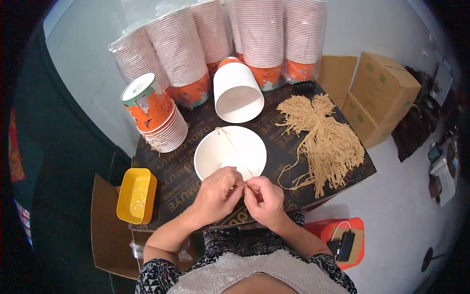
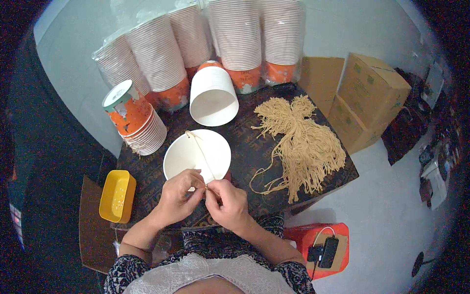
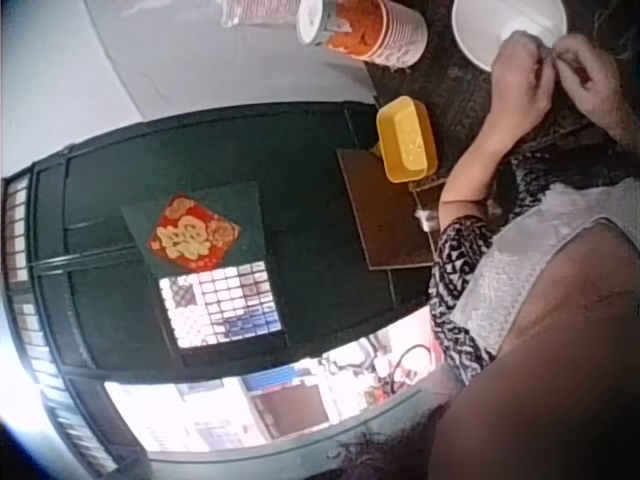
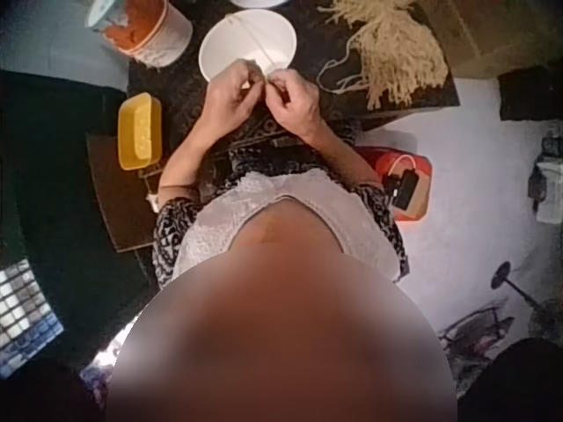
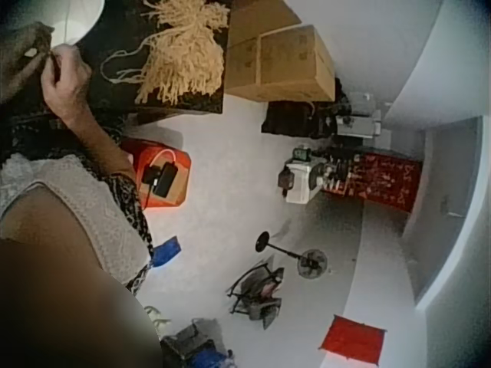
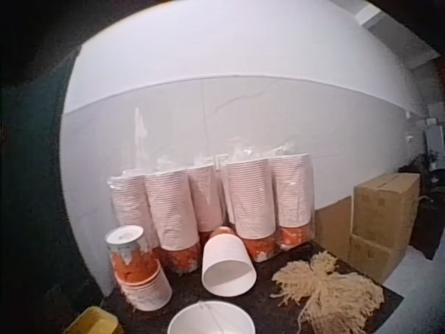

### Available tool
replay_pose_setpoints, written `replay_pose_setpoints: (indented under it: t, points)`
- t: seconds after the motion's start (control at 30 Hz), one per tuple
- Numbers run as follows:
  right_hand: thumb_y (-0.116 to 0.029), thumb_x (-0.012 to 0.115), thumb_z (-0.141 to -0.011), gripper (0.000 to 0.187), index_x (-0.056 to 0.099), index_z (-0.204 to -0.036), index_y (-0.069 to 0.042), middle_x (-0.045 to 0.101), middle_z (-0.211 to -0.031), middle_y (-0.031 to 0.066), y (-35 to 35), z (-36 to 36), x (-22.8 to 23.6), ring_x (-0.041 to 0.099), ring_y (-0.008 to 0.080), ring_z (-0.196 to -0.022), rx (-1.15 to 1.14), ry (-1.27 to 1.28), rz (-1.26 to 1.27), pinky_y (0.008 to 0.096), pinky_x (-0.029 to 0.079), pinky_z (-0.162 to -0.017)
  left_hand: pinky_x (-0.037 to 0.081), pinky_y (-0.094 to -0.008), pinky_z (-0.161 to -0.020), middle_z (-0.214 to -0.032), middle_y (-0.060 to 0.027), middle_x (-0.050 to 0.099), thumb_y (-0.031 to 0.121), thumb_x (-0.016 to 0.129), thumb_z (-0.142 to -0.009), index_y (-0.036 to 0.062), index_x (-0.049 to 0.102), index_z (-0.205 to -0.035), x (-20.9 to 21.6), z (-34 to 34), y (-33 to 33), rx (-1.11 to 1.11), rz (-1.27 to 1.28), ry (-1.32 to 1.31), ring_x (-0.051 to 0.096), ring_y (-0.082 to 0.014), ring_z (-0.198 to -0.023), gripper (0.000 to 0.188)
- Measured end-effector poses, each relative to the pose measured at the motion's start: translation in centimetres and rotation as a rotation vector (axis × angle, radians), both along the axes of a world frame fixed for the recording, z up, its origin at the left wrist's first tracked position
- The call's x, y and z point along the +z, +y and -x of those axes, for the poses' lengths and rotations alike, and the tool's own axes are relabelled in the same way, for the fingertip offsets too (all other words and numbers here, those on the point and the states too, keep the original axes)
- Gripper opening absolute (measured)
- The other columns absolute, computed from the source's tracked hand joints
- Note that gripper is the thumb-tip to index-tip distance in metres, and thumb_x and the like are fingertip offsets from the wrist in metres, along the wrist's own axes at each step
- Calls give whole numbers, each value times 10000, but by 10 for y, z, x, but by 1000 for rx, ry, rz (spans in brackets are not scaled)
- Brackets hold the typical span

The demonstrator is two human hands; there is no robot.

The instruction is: Secure small stacks of paper cups by wrapping a rubber band around them.

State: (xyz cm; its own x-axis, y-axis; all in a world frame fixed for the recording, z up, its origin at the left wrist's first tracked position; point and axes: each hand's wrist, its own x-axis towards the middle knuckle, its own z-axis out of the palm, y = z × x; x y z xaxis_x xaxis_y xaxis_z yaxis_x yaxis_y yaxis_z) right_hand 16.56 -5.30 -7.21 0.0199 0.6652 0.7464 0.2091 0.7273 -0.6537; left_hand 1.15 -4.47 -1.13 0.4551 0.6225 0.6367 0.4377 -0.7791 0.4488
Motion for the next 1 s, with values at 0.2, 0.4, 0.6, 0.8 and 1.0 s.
replay_pose_setpoints:
  t: [0.2, 0.4, 0.6, 0.8, 1.0]
  points:
    - [80, 660, -820, 131, 594, -892, -8, 596, -643, 70, 1, 2, 3, 585, 116, -505, -49, -14, -77, 261, 447, -462, 517, -389, -663, -822, -149, 609, -66, 682, -778, 21, 535, -875, -1, 2, -1, -12, -4, -12, 631, -332, -763, 197]
    - [85, 644, -839, 119, 591, -896, -5, 557, -632, 3, -4, 5, 5, 509, 30, -538, 45, 131, 88, 213, 406, -482, 546, -452, -846, -854, -153, 619, -83, 661, -792, 14, 549, -935, 2, 0, -7, 40, 105, -63, 644, -347, -792, 205]
    - [50, 643, -869, 97, 603, -939, -6, 565, -657, -13, -5, 0, -5, 498, 7, -606, 199, 187, 328, 201, 407, -519, 511, -476, -952, -916, -159, 617, -116, 624, -785, 18, 561, -980, 1, 5, -1, -18, 66, -11, 644, -350, -856, 245]
    - [35, 626, -897, 58, 611, -935, -7, 582, -693, -34, -7, 0, 0, 499, 2, -628, 250, 233, 396, 202, 415, -533, 502, -461, -942, -1021, -177, 602, -112, 634, -753, 19, 565, -1007, 5, 7, -4, 0, -8, 87, 615, -373, -975, 293]
    - [24, 621, -911, 35, 613, -933, -1, 593, -723, -33, -6, 0, -2, 511, 2, -647, 288, 296, 433, 193, 417, -546, 521, -421, -845, -1099, -193, 576, -105, 659, -748, 7, 533, -1086, 7, 5, -6, 5, -1, 49, 590, -383, -1031, 379]
